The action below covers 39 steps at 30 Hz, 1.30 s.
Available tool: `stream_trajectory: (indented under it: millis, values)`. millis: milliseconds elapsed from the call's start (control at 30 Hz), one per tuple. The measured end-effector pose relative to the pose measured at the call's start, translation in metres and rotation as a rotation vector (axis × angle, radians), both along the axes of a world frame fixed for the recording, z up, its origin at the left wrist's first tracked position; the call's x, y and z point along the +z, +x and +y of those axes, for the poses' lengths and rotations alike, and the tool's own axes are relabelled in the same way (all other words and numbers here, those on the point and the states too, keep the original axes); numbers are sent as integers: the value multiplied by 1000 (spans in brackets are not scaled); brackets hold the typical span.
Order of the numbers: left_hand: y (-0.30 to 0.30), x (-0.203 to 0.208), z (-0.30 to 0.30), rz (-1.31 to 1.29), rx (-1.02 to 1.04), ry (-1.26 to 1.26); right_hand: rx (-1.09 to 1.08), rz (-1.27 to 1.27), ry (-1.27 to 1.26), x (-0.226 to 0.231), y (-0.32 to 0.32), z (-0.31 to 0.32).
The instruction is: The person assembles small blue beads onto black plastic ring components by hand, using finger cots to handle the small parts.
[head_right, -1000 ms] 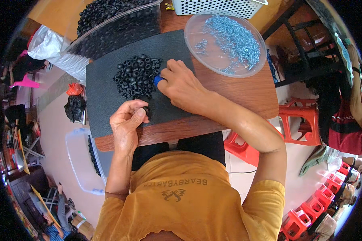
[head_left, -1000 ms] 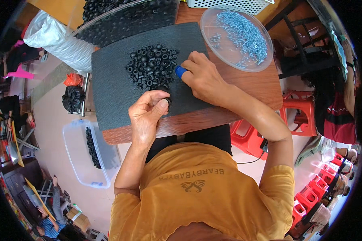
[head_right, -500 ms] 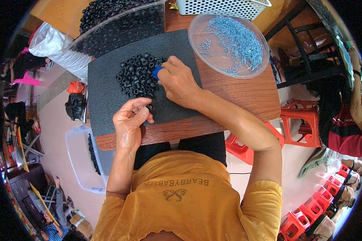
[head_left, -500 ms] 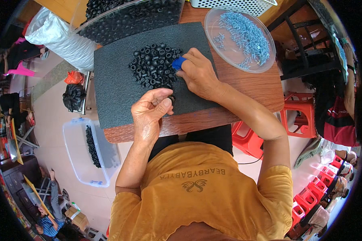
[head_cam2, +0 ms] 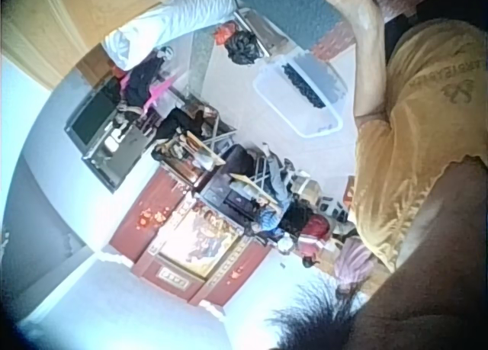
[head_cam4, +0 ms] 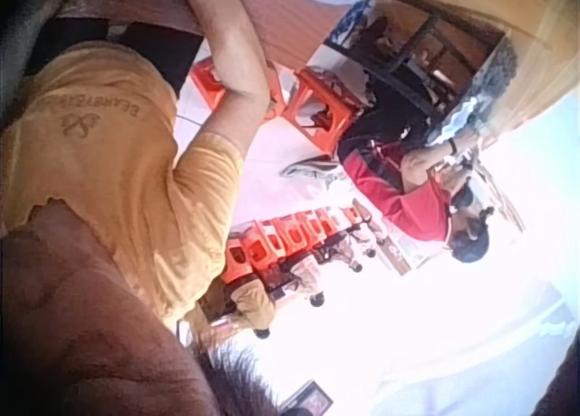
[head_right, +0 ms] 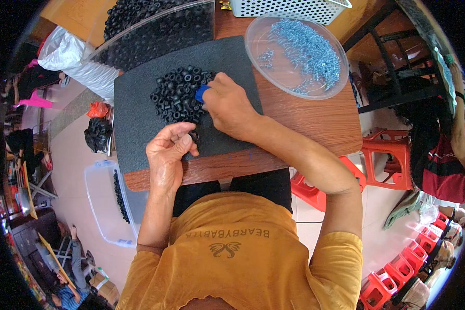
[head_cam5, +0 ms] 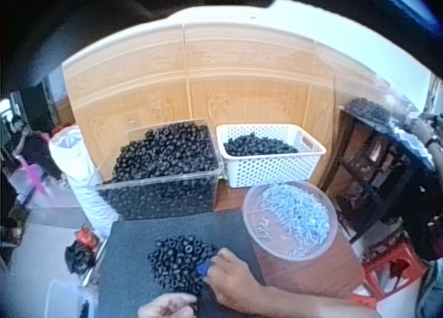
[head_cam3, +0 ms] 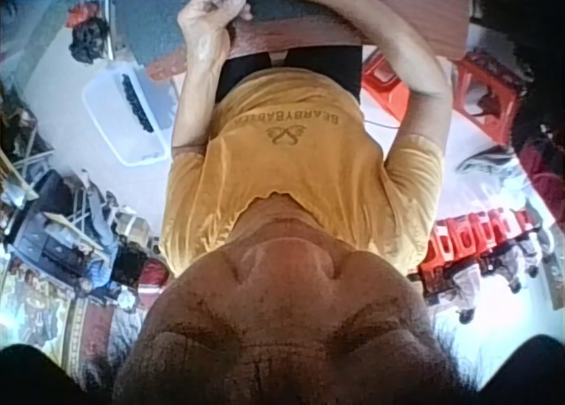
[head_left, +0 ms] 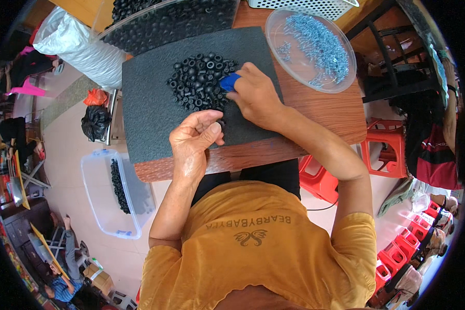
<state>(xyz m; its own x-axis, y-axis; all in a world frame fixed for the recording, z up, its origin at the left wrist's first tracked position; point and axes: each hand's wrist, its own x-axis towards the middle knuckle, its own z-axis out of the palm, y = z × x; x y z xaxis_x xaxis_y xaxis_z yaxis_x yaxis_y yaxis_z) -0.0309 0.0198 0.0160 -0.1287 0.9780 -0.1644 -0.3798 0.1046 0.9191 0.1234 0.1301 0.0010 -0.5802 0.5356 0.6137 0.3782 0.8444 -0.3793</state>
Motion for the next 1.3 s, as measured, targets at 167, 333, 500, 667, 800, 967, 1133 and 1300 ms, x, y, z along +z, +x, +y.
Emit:
stream_trajectory:
  millis: [167, 333, 500, 667, 800, 967, 1133, 1300]
  values:
    - [-1, 2, 0, -52, -7, -18, -73, 60, -326, 25, 17, -26]
    - [5, 3, 0, -96, 1, -7, -56, 133, -511, 41, 19, -51]
    - [9, 1, -4, 57, 14, 105, -34, 252, -644, 42, 17, -53]
    - [14, -1, -5, 197, 20, 217, -59, 246, -815, 42, 17, -57]
    - [17, -3, -9, 111, -52, 118, -87, 309, -862, 41, 17, -60]
    - [22, -7, -10, 49, 28, 160, -115, 292, -873, 32, 15, -62]
    - [20, -6, -10, 54, -15, 211, -124, 411, -1094, 35, 16, -62]
    - [27, -4, -5, -71, -43, 220, -37, 663, -1335, 42, 18, -63]
